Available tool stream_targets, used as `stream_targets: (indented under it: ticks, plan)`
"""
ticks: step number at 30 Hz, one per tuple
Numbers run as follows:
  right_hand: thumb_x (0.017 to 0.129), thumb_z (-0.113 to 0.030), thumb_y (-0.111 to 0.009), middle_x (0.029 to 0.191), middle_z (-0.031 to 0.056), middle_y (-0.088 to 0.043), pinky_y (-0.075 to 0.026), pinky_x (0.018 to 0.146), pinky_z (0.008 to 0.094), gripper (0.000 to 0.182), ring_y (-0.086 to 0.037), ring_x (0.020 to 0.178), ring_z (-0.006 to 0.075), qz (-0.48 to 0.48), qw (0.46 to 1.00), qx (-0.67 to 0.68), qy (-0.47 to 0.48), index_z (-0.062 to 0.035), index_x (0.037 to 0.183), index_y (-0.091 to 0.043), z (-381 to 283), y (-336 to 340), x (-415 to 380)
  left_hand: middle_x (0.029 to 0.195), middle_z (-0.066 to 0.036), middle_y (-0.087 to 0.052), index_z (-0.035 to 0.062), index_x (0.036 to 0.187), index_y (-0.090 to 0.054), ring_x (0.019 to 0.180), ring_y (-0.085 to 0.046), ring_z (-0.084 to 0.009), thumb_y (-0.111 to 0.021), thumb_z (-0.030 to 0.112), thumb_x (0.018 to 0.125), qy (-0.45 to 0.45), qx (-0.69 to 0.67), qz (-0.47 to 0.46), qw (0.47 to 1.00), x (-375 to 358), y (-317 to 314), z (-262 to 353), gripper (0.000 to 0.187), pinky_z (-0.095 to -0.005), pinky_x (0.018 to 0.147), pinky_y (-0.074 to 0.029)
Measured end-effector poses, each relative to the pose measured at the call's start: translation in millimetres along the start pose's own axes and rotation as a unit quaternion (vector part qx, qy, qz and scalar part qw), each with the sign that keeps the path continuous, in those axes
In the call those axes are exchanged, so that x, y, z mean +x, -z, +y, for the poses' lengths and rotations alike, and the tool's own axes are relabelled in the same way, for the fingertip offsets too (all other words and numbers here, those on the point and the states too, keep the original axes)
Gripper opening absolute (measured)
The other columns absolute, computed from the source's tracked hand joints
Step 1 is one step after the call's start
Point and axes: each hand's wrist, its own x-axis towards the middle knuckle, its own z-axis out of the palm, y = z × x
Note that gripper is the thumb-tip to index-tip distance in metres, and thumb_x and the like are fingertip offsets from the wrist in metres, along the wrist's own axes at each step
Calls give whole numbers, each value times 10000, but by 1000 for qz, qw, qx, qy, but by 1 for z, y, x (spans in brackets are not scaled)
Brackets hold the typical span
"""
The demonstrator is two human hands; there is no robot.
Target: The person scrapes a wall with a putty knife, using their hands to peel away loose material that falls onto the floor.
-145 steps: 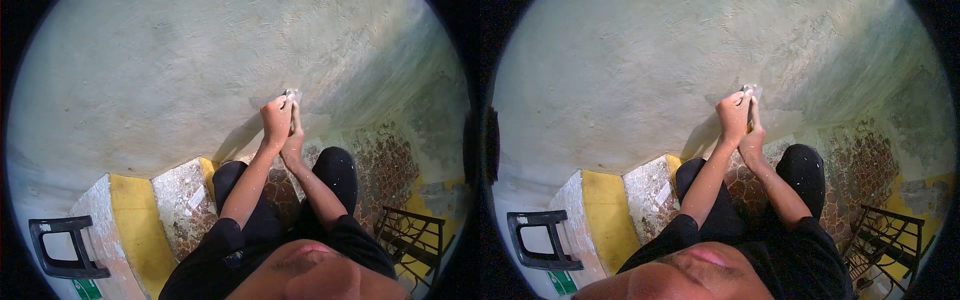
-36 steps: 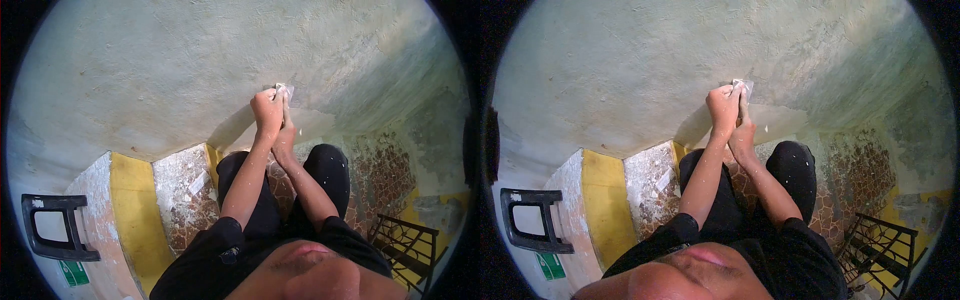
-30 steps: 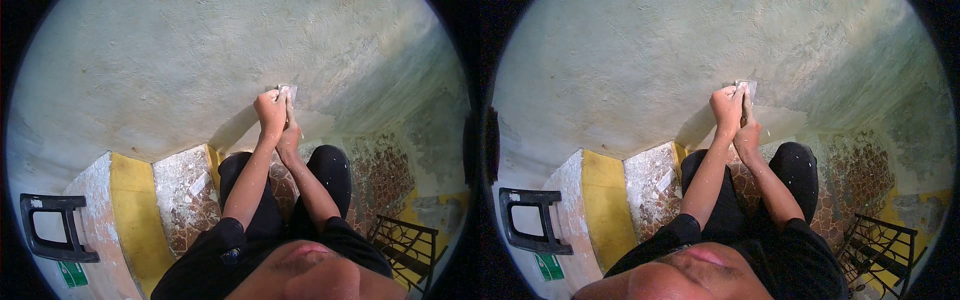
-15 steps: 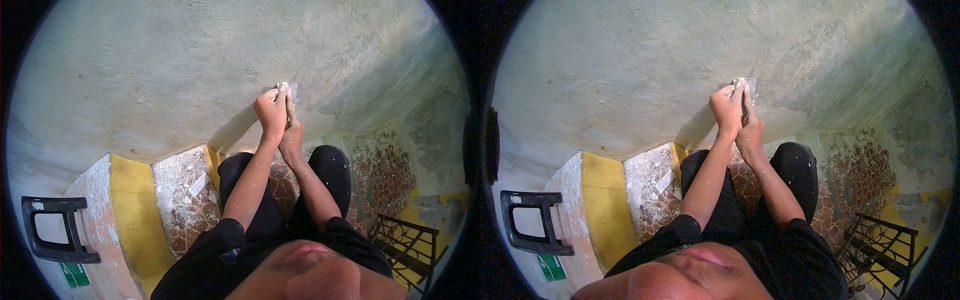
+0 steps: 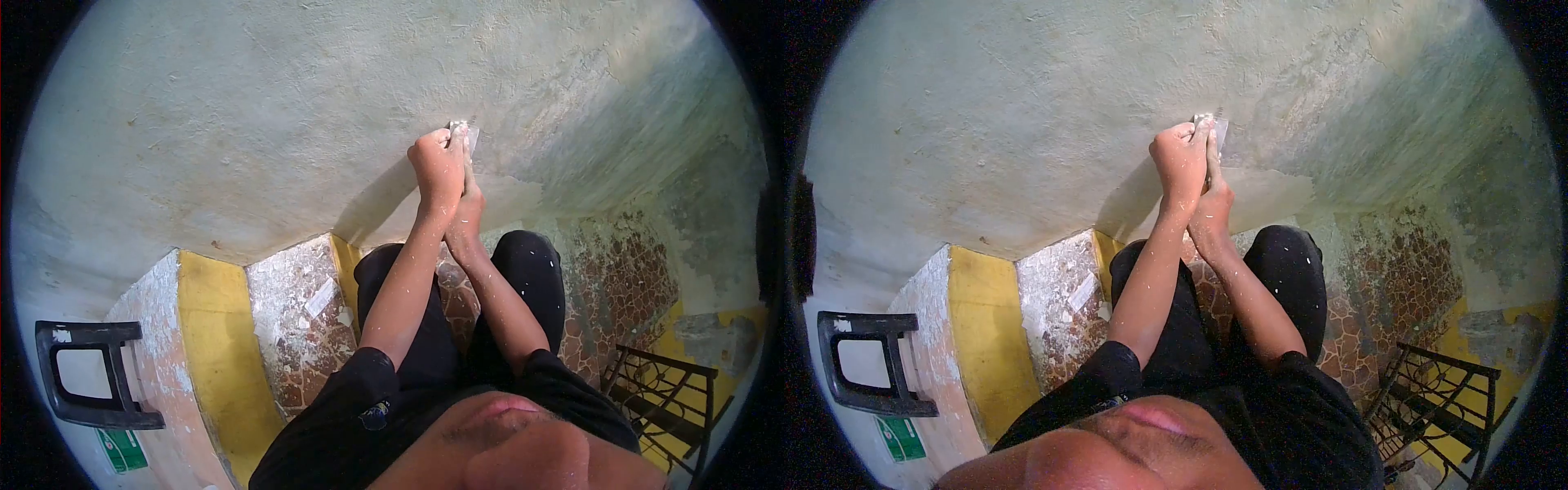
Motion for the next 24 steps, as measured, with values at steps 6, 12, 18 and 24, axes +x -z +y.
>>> stream_targets:
  ticks: [6, 12, 18, 24]
  plan:
    - [957, -121, -721, 1637, 161, -440, -397, 1147, 321, 827, -472, 1429, 196, 94, 981, 48, 160, -73, 1656, -281, -47, 16, 41, 613, -247, -525, -94, 731, -598, 571, -380, -137, -718, 162, 947, -100, -85, 11, 991, 24, -23, 62, 356, -391, 534, -410]
    - [977, -147, -698, 1611, 180, -471, -417, 1117, 327, 782, -537, 1384, 222, 73, 995, -5, 67, -64, 1646, -303, 6, 31, 25, 754, -298, -610, -72, 801, -609, 621, -507, -467, -642, 174, 994, -133, -33, -33, 990, 2, -40, 24, 315, -454, 594, -461]
    - [979, -137, -683, 1593, 225, -476, -456, 1081, 351, 807, -558, 1385, 258, -1, 1000, -12, 14, -84, 1661, -256, 25, -2, -11, 764, -289, -640, -67, 807, -636, 636, -602, -440, -639, 196, 1008, -67, 42, -25, 997, -11, 6, -18, 330, -470, 624, -484]
    - [940, -45, -572, 1502, 299, -532, -542, 792, 371, 828, -676, 842, 236, -11, 999, -37, -6, -154, 1683, -223, 45, -25, -26, 745, -291, -659, -77, 819, -671, 704, -664, -468, -649, 175, 987, 57, 65, -138, 987, -9, 43, -29, 303, -496, 656, -509]
